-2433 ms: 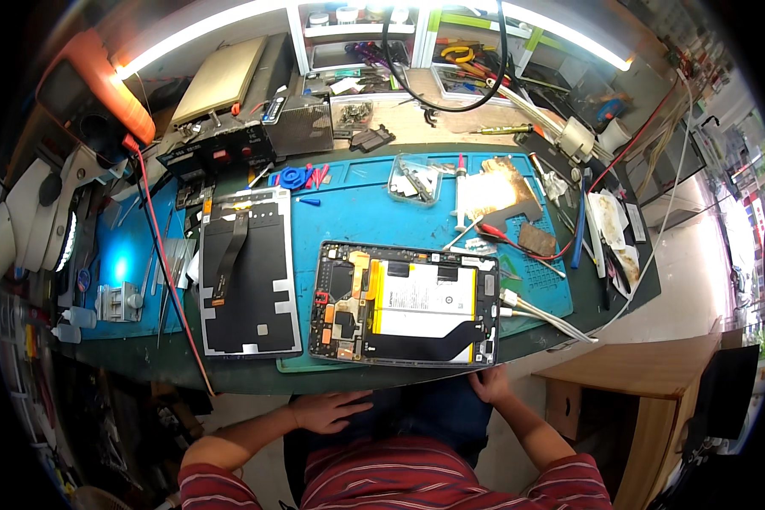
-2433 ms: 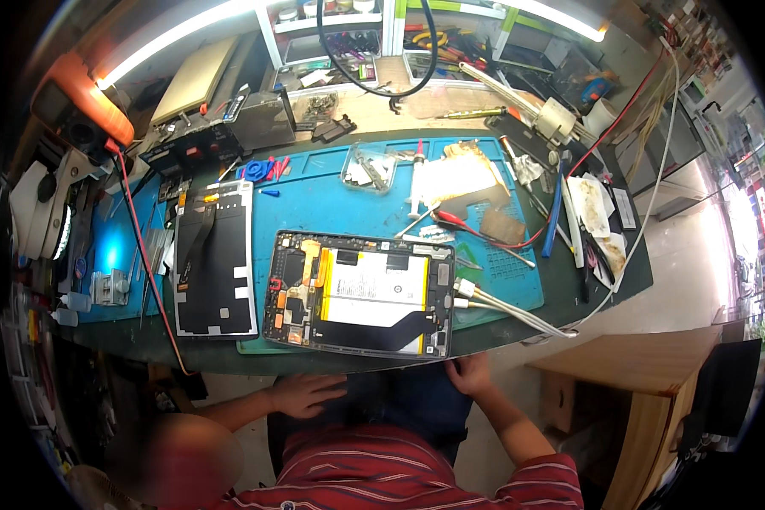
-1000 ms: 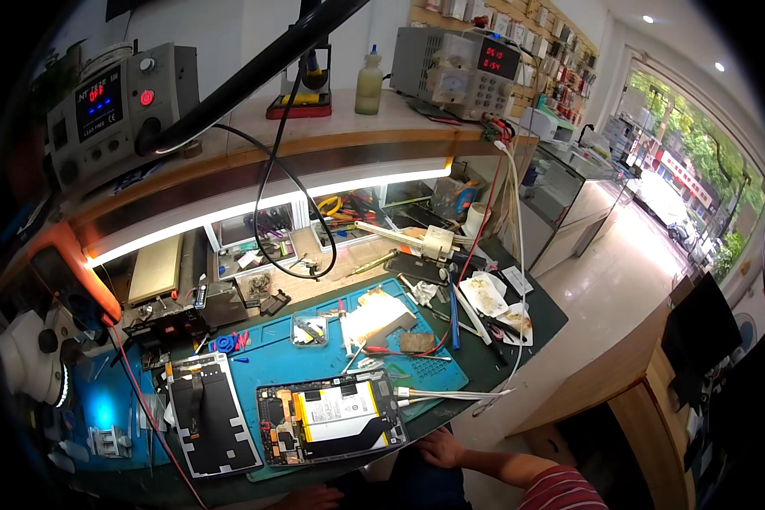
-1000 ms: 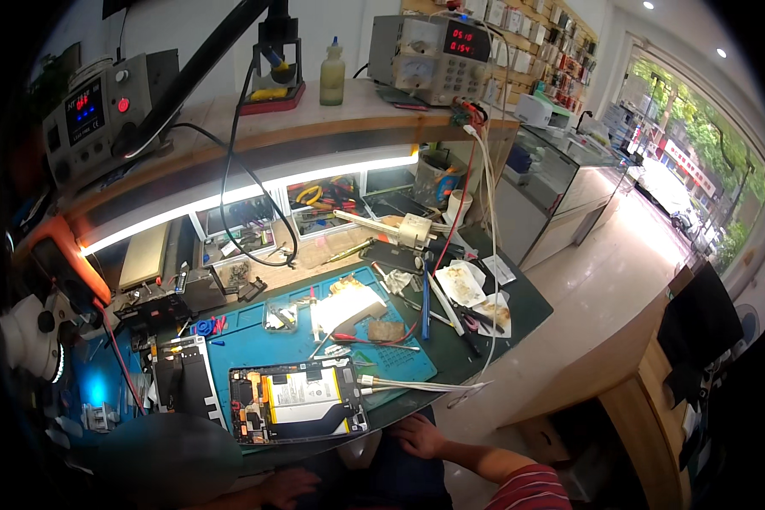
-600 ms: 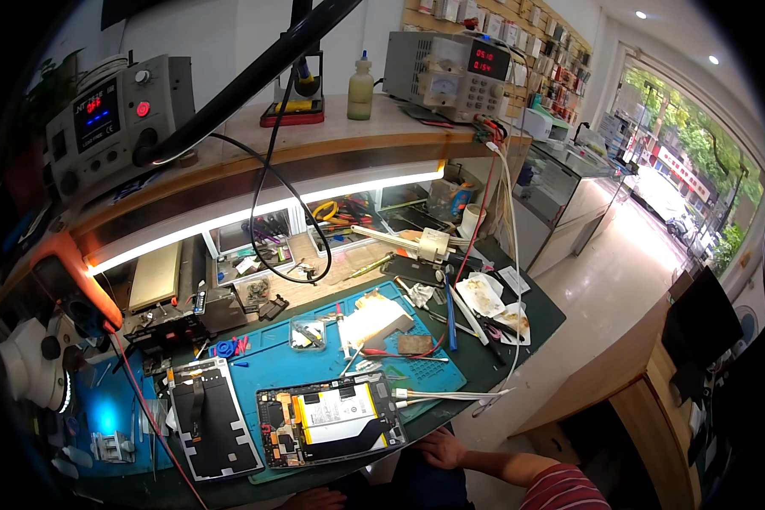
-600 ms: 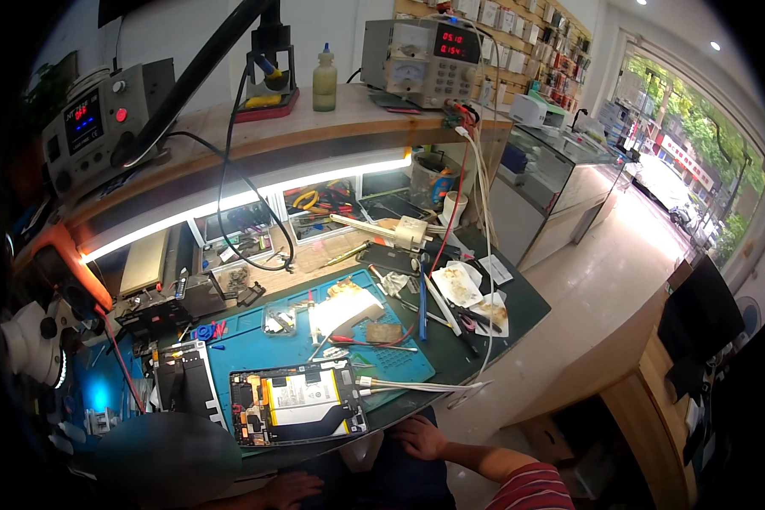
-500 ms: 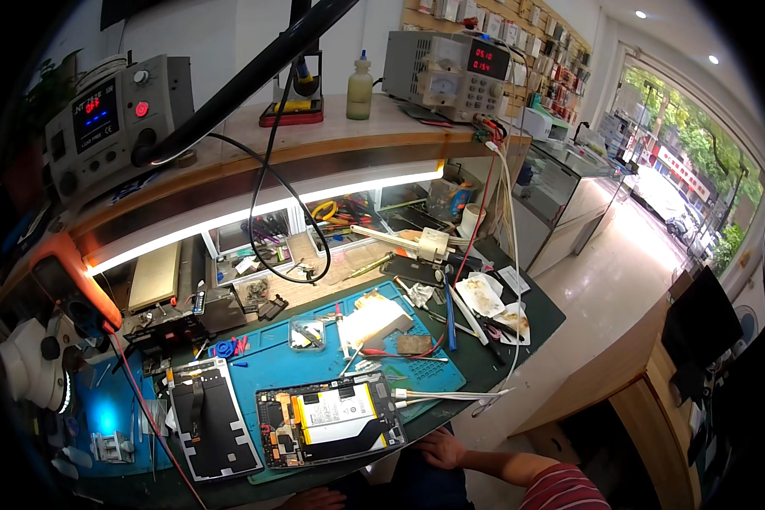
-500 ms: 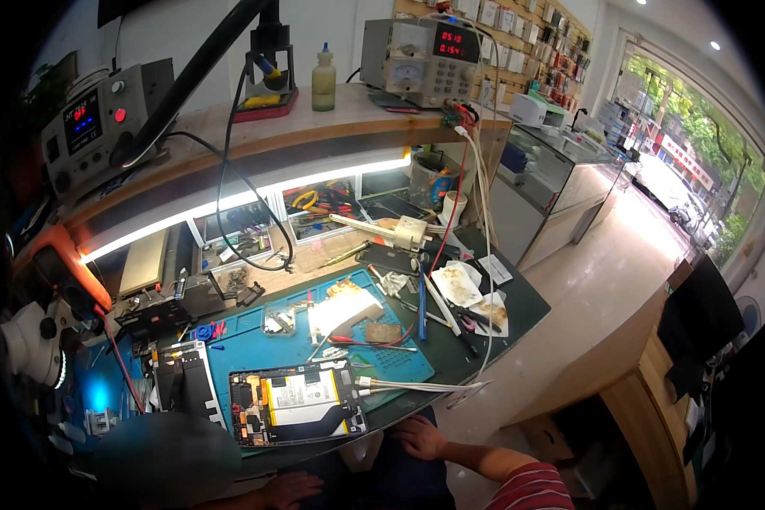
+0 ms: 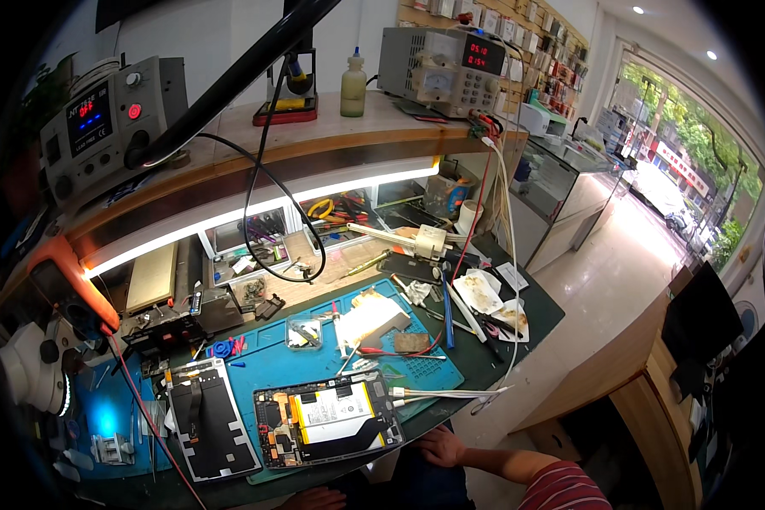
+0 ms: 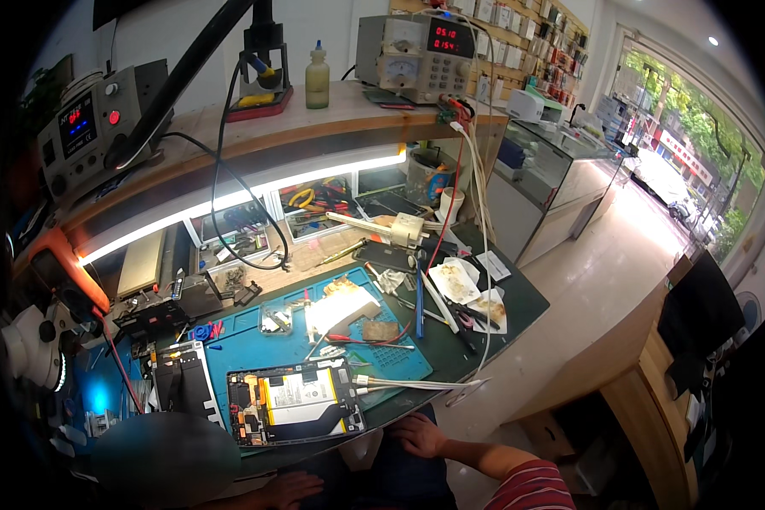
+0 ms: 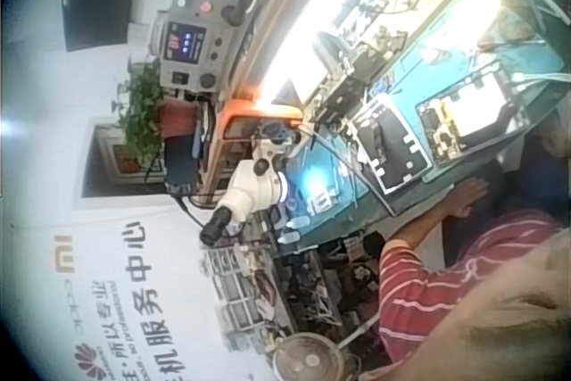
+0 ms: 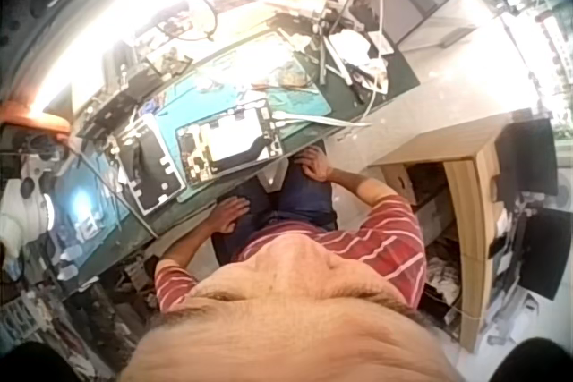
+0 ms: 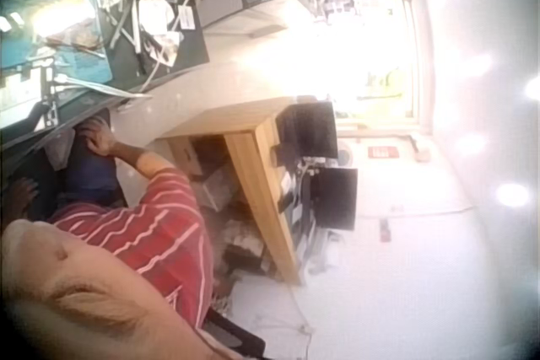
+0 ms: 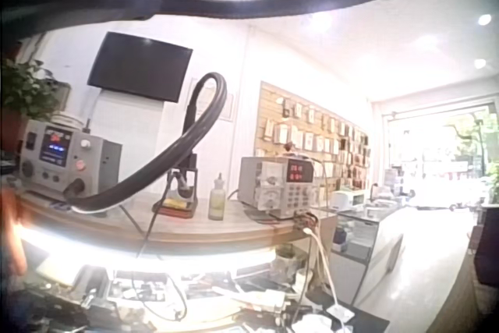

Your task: The person works on a disassembled tablet at a cluttered electronics repair bench. They repeatedly connect and disconnect a power cable to the motherboard, then peel back and reposition a battery connector ribbon, and finally place a small copper heat sink over a component on the board.

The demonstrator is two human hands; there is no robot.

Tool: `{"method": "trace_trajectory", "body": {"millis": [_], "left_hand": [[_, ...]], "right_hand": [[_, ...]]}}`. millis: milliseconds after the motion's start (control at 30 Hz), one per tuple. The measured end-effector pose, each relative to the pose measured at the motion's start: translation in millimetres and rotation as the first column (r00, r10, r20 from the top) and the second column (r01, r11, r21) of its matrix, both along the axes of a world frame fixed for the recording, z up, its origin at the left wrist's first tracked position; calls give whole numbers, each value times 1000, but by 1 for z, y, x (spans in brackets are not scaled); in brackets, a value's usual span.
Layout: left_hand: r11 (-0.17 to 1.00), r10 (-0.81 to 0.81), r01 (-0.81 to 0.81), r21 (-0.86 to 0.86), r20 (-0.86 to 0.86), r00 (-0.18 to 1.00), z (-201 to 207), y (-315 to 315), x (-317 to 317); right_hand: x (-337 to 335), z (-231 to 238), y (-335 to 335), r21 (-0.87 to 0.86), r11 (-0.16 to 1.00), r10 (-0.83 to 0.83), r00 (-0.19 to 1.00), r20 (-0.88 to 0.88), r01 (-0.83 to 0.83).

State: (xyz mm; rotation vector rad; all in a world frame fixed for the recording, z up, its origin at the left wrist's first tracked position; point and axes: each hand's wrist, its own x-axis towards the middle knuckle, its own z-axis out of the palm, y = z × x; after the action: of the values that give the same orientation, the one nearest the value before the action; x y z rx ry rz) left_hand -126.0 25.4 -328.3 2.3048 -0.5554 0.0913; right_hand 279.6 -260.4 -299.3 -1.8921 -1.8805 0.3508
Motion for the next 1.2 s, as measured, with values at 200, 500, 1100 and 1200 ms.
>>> {"method": "trace_trajectory", "body": {"millis": [200,500,1100,1200], "left_hand": [[1000,3,-3,18,-3,1000,0,0,-1],[1000,-3,2,30,28,1000,4,1,0],[981,-76,65,-181,-57,995,-24,-2,-4],[978,-61,55,-199,-26,998,-11,-5,-2]], "right_hand": [[0,0,0,-9,1000,-1,1000,-1,1],[-1,-1,0,-12,1000,-6,1000,10,6],[3,-33,-14,-6,997,-82,996,43,82],[4,-28,-10,-18,996,-89,996,-14,89]]}}
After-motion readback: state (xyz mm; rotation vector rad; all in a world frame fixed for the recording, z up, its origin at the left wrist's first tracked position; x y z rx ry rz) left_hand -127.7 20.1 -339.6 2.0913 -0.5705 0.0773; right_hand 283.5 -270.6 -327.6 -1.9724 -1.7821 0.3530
